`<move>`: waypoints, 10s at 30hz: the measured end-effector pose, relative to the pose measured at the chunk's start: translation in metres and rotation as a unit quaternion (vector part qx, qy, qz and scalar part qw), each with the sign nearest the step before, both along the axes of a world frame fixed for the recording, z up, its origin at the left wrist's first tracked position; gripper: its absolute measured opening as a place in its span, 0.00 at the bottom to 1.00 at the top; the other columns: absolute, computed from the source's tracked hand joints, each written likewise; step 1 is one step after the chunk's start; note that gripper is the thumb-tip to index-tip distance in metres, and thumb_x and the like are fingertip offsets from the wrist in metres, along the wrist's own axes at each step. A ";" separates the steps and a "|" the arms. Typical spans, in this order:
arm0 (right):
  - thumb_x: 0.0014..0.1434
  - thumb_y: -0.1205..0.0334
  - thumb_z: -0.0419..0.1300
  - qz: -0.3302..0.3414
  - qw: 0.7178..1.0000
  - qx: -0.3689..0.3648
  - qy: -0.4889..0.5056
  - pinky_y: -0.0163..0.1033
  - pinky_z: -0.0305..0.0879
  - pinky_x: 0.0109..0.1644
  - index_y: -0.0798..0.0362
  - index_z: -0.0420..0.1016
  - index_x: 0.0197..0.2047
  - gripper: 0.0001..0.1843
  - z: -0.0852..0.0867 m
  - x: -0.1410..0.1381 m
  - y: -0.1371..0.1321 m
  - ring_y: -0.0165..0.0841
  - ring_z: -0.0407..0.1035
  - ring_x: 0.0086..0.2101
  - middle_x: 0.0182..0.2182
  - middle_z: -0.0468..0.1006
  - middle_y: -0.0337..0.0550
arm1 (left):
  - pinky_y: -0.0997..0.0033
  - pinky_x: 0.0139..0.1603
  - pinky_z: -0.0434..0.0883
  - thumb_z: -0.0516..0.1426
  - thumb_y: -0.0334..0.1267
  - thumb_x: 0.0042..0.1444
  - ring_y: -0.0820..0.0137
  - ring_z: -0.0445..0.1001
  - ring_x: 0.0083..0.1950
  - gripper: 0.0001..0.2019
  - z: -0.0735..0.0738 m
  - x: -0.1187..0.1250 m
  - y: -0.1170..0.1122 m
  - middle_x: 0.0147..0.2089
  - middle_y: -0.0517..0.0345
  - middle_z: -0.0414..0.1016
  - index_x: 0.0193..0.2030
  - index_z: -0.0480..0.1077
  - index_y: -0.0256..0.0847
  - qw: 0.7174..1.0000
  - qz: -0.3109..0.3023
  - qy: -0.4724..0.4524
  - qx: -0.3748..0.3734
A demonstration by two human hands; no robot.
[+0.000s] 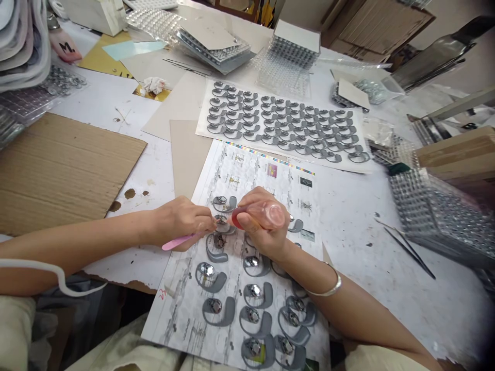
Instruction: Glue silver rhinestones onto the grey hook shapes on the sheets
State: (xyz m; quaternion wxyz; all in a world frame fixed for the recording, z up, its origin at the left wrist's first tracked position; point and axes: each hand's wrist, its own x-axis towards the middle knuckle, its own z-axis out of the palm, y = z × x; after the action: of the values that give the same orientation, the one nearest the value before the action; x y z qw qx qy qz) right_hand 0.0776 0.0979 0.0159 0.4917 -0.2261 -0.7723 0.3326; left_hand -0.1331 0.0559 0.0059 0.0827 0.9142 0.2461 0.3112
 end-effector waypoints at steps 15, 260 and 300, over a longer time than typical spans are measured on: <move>0.54 0.66 0.63 0.005 1.000 0.002 0.005 0.39 0.65 0.29 0.52 0.71 0.27 0.05 -0.001 0.000 0.001 0.31 0.67 0.26 0.25 0.73 0.40 | 0.81 0.27 0.72 0.52 0.28 0.59 0.75 0.75 0.30 0.05 -0.004 -0.003 0.000 0.34 0.54 0.76 0.40 0.68 0.34 1.000 -0.002 0.016 -0.008; 0.53 0.66 0.62 -0.092 0.994 0.054 -0.006 0.37 0.62 0.24 0.52 0.68 0.25 0.07 0.004 0.063 -0.007 0.29 0.63 0.22 0.20 0.70 0.38 | 0.79 0.30 0.74 0.54 0.27 0.56 0.73 0.78 0.31 0.04 -0.013 0.064 0.009 0.35 0.54 0.79 0.36 0.69 0.36 0.992 -0.040 -0.096 -0.077; 0.57 0.57 0.61 -0.184 0.975 -0.093 0.079 0.38 0.65 0.27 0.53 0.68 0.21 0.15 -0.002 0.060 0.026 0.29 0.67 0.23 0.19 0.69 0.37 | 0.74 0.21 0.73 0.50 0.24 0.59 0.70 0.78 0.29 0.06 -0.008 0.088 0.016 0.38 0.49 0.79 0.37 0.68 0.31 0.991 0.064 0.002 0.119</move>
State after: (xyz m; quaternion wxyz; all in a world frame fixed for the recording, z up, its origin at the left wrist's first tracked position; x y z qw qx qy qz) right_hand 0.1380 0.1243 0.0142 0.5810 -0.3821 -0.6417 0.3235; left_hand -0.0447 0.0718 -0.0024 -0.0477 0.9004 0.2656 0.3413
